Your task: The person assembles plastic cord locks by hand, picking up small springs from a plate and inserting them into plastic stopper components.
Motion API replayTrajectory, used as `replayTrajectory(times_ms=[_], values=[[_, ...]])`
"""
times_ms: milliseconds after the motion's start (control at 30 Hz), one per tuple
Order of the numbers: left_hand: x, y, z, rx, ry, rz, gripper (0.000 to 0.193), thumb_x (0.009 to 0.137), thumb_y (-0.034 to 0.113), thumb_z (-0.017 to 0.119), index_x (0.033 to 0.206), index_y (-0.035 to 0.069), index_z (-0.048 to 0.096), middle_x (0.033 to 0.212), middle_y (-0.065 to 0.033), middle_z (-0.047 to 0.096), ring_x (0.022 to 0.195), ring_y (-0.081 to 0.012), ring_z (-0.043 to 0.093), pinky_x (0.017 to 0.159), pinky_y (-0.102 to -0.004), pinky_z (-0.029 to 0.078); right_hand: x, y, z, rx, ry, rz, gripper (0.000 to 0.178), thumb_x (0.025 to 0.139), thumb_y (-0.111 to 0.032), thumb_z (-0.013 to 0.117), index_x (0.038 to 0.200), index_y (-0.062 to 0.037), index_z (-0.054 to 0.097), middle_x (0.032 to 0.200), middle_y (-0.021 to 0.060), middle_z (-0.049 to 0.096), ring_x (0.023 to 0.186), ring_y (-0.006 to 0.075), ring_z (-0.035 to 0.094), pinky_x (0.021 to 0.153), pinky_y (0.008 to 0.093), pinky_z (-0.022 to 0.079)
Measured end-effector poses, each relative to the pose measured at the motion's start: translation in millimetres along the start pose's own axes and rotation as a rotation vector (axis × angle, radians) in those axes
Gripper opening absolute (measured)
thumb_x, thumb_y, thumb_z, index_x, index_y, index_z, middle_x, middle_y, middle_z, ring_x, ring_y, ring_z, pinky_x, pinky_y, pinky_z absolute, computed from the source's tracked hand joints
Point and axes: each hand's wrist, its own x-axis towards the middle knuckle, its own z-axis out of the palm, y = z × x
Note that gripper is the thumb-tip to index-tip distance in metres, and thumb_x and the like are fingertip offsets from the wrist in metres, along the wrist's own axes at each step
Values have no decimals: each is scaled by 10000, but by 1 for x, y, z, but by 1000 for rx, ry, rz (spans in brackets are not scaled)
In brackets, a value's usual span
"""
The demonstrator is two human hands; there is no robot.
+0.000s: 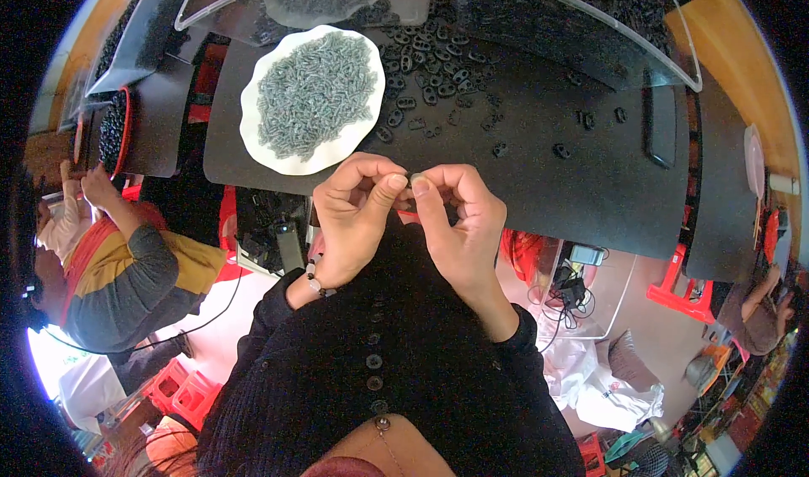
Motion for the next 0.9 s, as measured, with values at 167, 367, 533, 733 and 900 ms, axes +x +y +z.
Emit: replayTrajectory(times_ms=[167, 367, 533, 733, 900], values=[[-2, 2, -4, -155, -48, -142, 175, 931, 122, 614, 1034, -19, 619, 904, -59, 647, 698, -78, 625, 607, -195, 508, 3, 5, 0, 179, -7, 31, 74, 925, -38, 590, 942, 31, 570, 832, 63, 641, 717, 80, 610, 659, 226, 535], [4, 3, -6, -304, -50, -248, 280, 958, 227, 583, 1086, -20, 618, 829, -52, 661, 668, -96, 635, 645, -223, 532, 6, 10, -2, 171, 3, 13, 71, 933, -48, 583, 945, 22, 578, 854, 55, 635, 735, 61, 585, 628, 202, 511], [4, -1, -9, -281, -62, -258, 250, 944, 213, 607, 1022, -21, 648, 818, -55, 668, 667, -102, 645, 635, -228, 538, 6, 9, -2, 155, -11, 45, 71, 930, -51, 590, 946, 18, 581, 849, 51, 632, 737, 57, 578, 630, 197, 499], [5, 0, -8, -219, -5, -246, 187, 911, 165, 653, 952, -16, 672, 779, -63, 681, 660, -100, 649, 618, -220, 533, 6, 8, -1, 124, 4, 38, 74, 925, -50, 597, 944, 19, 580, 846, 53, 634, 731, 57, 579, 620, 208, 505], [3, -3, -6, -160, 7, -191, 154, 913, 135, 648, 933, -17, 667, 754, -55, 677, 662, -87, 644, 604, -204, 521, 6, 7, 0, 119, 9, 37, 77, 919, -56, 608, 931, 16, 584, 838, 51, 638, 727, 57, 579, 634, 206, 499]])
